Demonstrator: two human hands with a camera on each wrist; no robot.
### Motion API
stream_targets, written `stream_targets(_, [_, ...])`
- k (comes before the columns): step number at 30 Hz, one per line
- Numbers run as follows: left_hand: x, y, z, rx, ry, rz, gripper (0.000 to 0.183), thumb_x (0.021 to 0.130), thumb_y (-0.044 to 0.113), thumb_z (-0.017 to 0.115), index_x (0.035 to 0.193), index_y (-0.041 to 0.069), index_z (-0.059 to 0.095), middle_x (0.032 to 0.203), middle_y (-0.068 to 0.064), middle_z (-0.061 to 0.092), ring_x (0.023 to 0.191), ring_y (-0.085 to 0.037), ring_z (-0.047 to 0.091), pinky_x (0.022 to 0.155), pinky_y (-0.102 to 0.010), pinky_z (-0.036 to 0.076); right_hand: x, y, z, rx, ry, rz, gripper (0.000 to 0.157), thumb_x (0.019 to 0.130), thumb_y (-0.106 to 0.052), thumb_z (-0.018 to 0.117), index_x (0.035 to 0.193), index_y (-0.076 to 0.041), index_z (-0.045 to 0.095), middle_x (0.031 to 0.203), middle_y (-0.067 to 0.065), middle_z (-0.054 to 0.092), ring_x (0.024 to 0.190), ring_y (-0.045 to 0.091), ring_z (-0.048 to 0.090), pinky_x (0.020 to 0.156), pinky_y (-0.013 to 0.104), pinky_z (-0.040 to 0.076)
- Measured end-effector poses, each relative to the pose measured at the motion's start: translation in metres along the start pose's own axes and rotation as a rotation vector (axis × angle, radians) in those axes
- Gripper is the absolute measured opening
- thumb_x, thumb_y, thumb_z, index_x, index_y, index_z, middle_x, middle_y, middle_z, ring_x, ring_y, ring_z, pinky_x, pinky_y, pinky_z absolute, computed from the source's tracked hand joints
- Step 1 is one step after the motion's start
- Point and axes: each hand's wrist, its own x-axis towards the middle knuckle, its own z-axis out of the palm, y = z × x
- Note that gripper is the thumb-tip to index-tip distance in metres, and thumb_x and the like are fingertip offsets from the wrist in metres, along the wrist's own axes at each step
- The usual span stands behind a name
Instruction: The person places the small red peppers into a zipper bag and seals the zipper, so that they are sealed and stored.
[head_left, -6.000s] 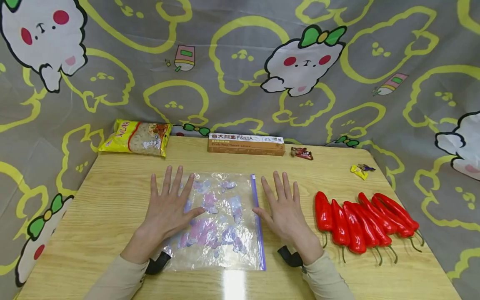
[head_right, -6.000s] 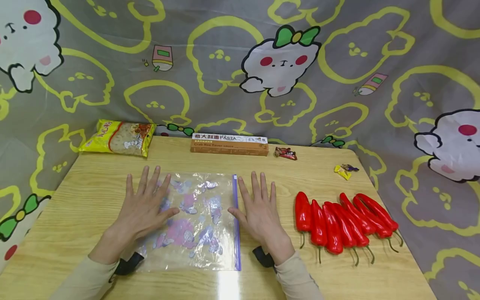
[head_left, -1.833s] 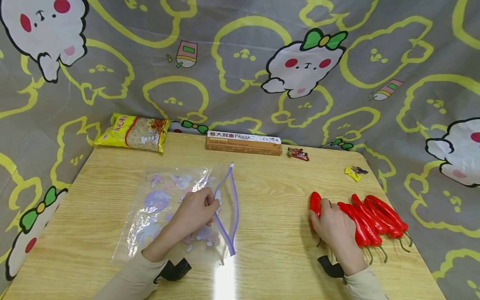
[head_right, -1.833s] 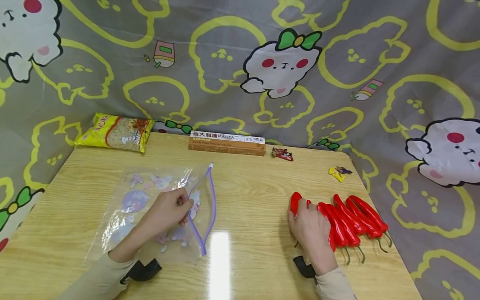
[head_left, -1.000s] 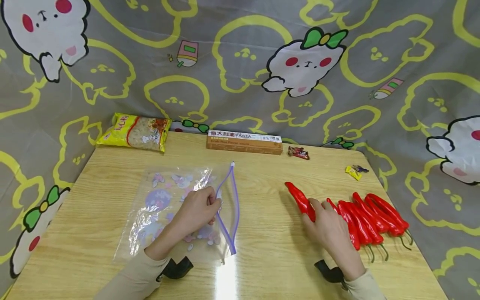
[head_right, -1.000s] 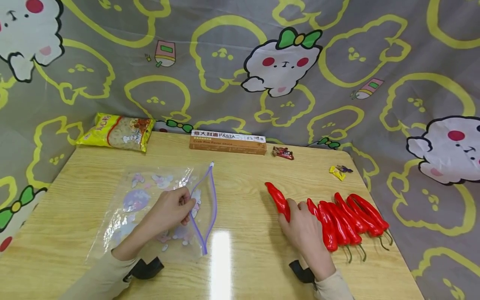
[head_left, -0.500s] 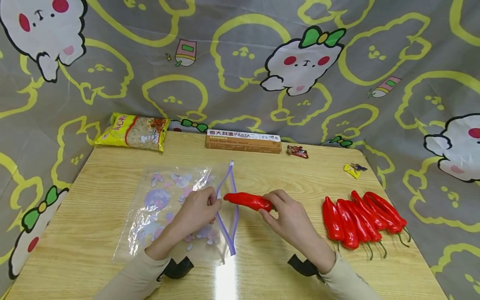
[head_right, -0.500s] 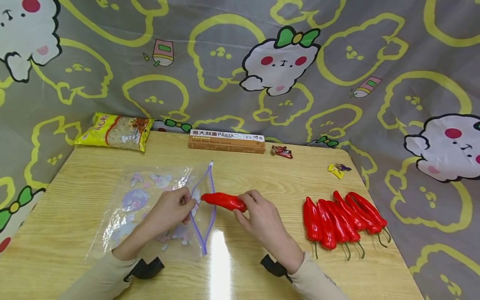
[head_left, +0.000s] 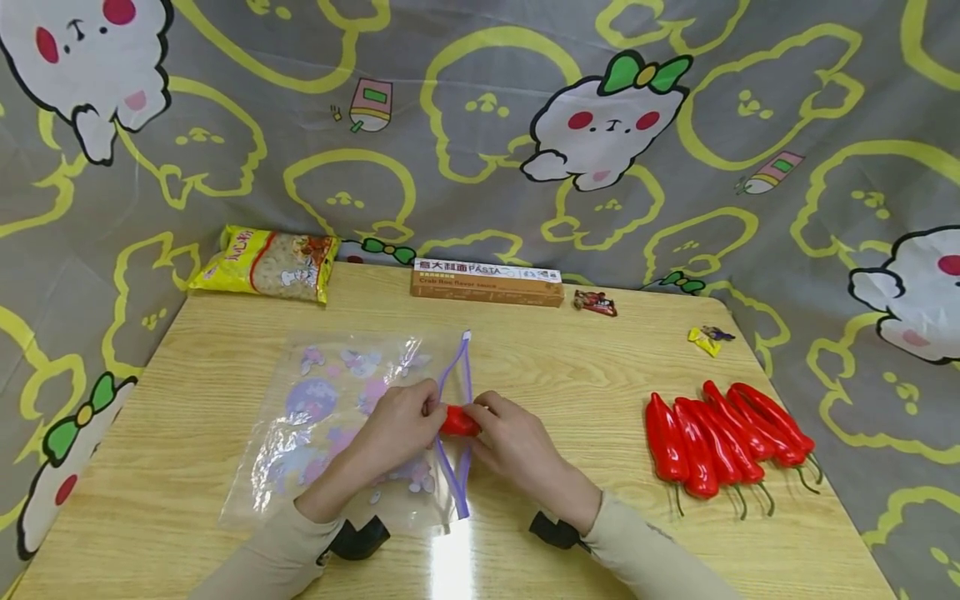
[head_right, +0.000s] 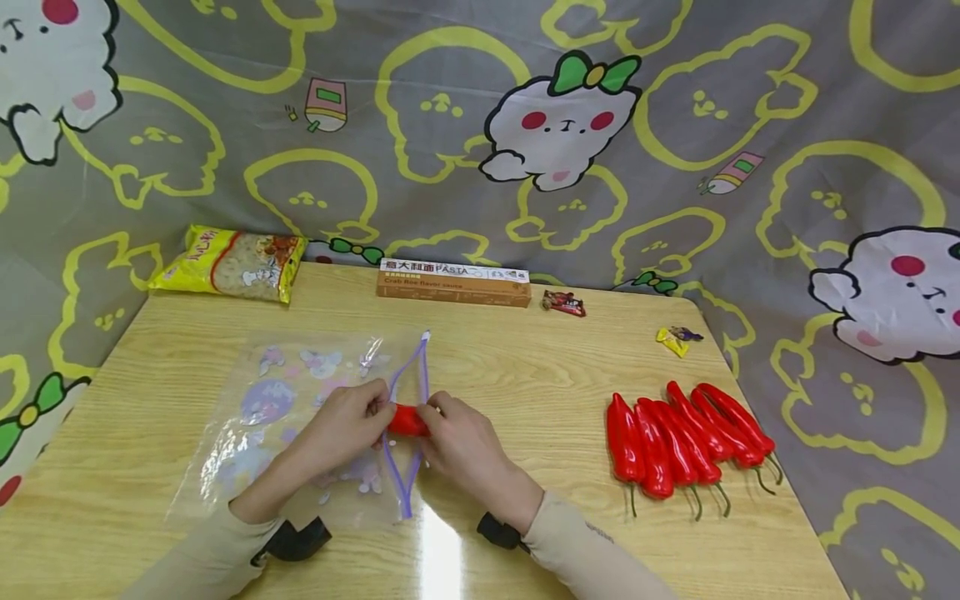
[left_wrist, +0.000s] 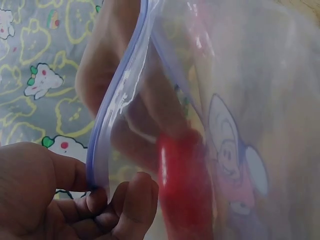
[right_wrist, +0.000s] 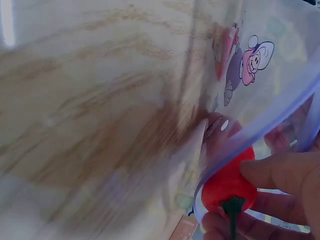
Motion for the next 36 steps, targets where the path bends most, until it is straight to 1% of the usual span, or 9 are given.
stream_targets(6, [-0.001,0.001,0.0,0.049,0.014,0.024,0.018,0.084,0.01,0.052,0.068,0.014,0.046,0.052,0.007,0.045,0.043,-0.004,0.041,0.04,-0.021,0.031,0.007,-0.004,0.015,-0.027,0.022,-0.054,0.024,0.074,-0.018,0.075,0.096,-0.011,0.067,0.085,-0.001,0.059,0.066,0.009,0.054,0.055,0.022,0.045])
stream_targets(13, [0.0,0.002,-0.002,0.068,0.007,0.016,0.017,0.084,0.01,0.051,0.068,0.015,0.047,0.053,0.007,0.042,0.044,-0.005,0.036,0.041,-0.02,0.028,0.009,-0.006,0.025,-0.088,-0.004,-0.045,0.017,0.075,-0.015,0.073,0.087,-0.015,0.061,0.081,-0.003,0.056,0.058,0.01,0.05,0.049,0.021,0.039])
stream_targets(17, [0.0,0.001,-0.002,0.075,0.013,0.02,0.017,0.083,0.011,0.052,0.068,0.015,0.047,0.053,0.007,0.043,0.044,-0.005,0.037,0.041,-0.02,0.029,0.009,-0.006,0.023,-0.077,-0.019,-0.04,0.019,0.075,-0.016,0.074,0.089,-0.014,0.061,0.082,-0.003,0.056,0.059,0.01,0.05,0.05,0.021,0.039])
stream_targets(21, [0.001,-0.001,-0.003,0.071,0.013,0.019,0.018,0.084,0.012,0.053,0.067,0.015,0.047,0.053,0.006,0.043,0.043,-0.005,0.037,0.039,-0.02,0.028,0.005,-0.002,0.011,-0.05,-0.013,-0.004,0.028,0.073,-0.019,0.075,0.098,-0.012,0.064,0.088,0.0,0.059,0.067,0.011,0.056,0.055,0.024,0.045])
stream_targets(24, [0.0,-0.002,-0.003,0.055,0.01,0.019,0.018,0.084,0.013,0.053,0.067,0.015,0.048,0.052,0.006,0.043,0.042,-0.005,0.035,0.038,-0.02,0.028,-0.004,0.009,-0.006,-0.058,-0.002,0.069,0.033,0.075,-0.022,0.074,0.103,-0.009,0.065,0.092,0.003,0.061,0.074,0.015,0.059,0.06,0.028,0.049])
stream_targets(27, [0.0,-0.003,-0.004,0.042,0.009,0.027,0.018,0.084,0.012,0.053,0.067,0.014,0.048,0.052,0.006,0.042,0.042,-0.005,0.034,0.038,-0.02,0.027,-0.02,0.029,-0.026,-0.088,0.02,0.18,0.032,0.078,-0.023,0.072,0.103,-0.006,0.064,0.093,0.006,0.061,0.075,0.019,0.061,0.061,0.032,0.05])
stream_targets(30, [0.0,-0.004,-0.004,0.036,0.007,0.031,0.018,0.084,0.012,0.053,0.067,0.013,0.047,0.052,0.005,0.04,0.042,-0.005,0.033,0.038,-0.019,0.026,-0.044,0.054,-0.045,-0.147,0.037,0.323,0.03,0.079,-0.021,0.07,0.102,-0.004,0.064,0.091,0.01,0.06,0.07,0.023,0.059,0.055,0.036,0.048])
stream_targets(33, [0.0,-0.004,-0.005,0.041,0.007,0.026,0.018,0.084,0.012,0.053,0.067,0.013,0.047,0.052,0.005,0.041,0.043,-0.005,0.034,0.039,-0.019,0.027,-0.072,0.08,-0.058,-0.248,0.068,0.434,0.028,0.076,-0.019,0.069,0.098,-0.002,0.063,0.086,0.015,0.059,0.062,0.028,0.056,0.046,0.038,0.043])
stream_targets(36, [0.001,-0.004,-0.006,0.05,0.013,0.022,0.017,0.084,0.012,0.053,0.067,0.014,0.048,0.053,0.005,0.042,0.043,-0.006,0.035,0.039,-0.02,0.029,-0.097,0.099,-0.067,-0.354,0.11,0.485,0.027,0.073,-0.014,0.07,0.092,0.002,0.061,0.077,0.019,0.055,0.054,0.032,0.051,0.04,0.04,0.038])
